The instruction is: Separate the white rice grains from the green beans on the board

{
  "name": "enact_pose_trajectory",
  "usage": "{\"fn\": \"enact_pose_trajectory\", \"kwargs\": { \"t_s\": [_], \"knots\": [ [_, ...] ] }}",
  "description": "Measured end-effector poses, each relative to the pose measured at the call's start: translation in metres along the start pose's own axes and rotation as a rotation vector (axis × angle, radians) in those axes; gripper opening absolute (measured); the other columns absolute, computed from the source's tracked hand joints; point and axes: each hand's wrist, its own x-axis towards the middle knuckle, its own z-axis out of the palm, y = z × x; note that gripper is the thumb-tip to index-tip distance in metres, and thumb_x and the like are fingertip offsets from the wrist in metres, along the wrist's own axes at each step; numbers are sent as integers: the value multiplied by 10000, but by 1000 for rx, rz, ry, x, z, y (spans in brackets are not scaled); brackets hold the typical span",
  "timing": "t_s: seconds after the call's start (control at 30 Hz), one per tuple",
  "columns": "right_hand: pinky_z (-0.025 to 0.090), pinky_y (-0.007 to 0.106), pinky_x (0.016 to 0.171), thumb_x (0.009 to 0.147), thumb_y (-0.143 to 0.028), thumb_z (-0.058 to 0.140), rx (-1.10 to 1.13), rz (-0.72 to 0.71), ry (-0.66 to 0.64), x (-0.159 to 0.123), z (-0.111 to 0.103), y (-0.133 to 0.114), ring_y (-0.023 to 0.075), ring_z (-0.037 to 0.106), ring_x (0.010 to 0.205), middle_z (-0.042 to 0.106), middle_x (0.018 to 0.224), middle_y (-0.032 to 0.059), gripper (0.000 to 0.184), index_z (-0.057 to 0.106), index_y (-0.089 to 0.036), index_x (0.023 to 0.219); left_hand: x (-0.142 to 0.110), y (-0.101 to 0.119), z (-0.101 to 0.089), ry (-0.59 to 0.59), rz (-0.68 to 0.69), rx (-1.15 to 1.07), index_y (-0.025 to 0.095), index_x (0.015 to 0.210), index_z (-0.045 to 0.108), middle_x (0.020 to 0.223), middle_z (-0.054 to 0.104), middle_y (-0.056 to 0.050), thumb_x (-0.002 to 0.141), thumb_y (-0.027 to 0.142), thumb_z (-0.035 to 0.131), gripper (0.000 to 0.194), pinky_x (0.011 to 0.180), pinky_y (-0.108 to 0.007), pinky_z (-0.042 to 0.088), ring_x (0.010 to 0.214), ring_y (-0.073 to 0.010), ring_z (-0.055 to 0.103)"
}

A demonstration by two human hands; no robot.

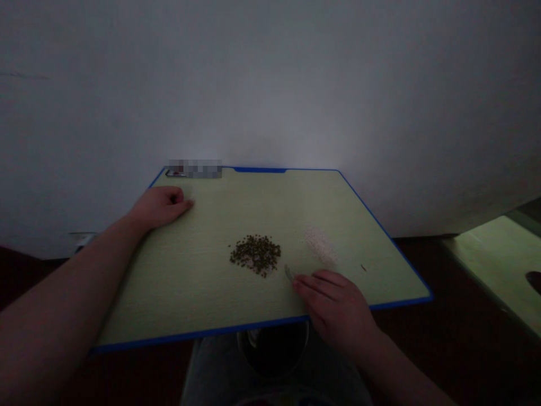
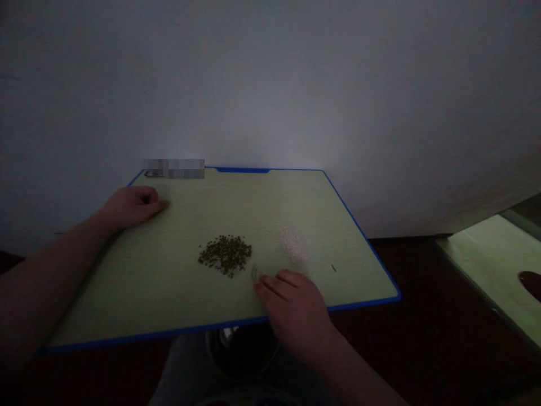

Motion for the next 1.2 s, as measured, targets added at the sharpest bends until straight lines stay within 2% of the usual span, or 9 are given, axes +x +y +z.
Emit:
{"fn": "enact_pose_trajectory", "kwargs": {
  "t_s": [0.23,0.47,0.67,0.77,0.93,1.2],
  "knots": [
    [642,371,800,988,-97,502,10,10,29,-4,0,1,215,774,824,839,1038,77,271,743,-125,1110,0,2,0,8,-12,15,250,630,470,565,513,9,730,666,492,429,603,-318,353,604,-166,492],
    [648,362,786,962,-63,506,35,10,39,3,6,6,211,771,821,838,1029,92,284,752,-115,1094,-2,1,-1,15,-12,19,250,624,456,559,505,15,738,673,492,439,596,-315,352,596,-161,485],
    [657,370,798,926,-41,517,-124,94,14,6,7,11,232,778,826,838,1007,117,313,785,-123,1063,-3,4,-2,15,-19,18,248,625,452,550,500,20,738,643,499,413,592,-310,346,592,-160,479],
    [664,392,796,929,-40,516,-128,118,18,3,3,13,239,780,830,836,1000,128,312,789,-114,1062,-5,8,-4,2,-25,-2,246,626,449,544,490,23,745,623,515,400,594,-309,341,591,-159,467],
    [658,402,842,919,-51,513,3,79,-5,-4,-1,7,220,780,860,835,1060,99,361,775,-154,1145,-7,11,-7,1,-27,1,246,626,448,552,492,19,755,610,522,394,611,-314,338,610,-163,467],
    [642,372,754,879,-41,499,64,-3,6,5,4,3,217,759,818,839,1039,89,366,772,-147,1099,-4,8,-4,-16,-37,8,245,640,453,568,487,17,764,606,521,387,623,-315,340,626,-165,467]
  ]
}}
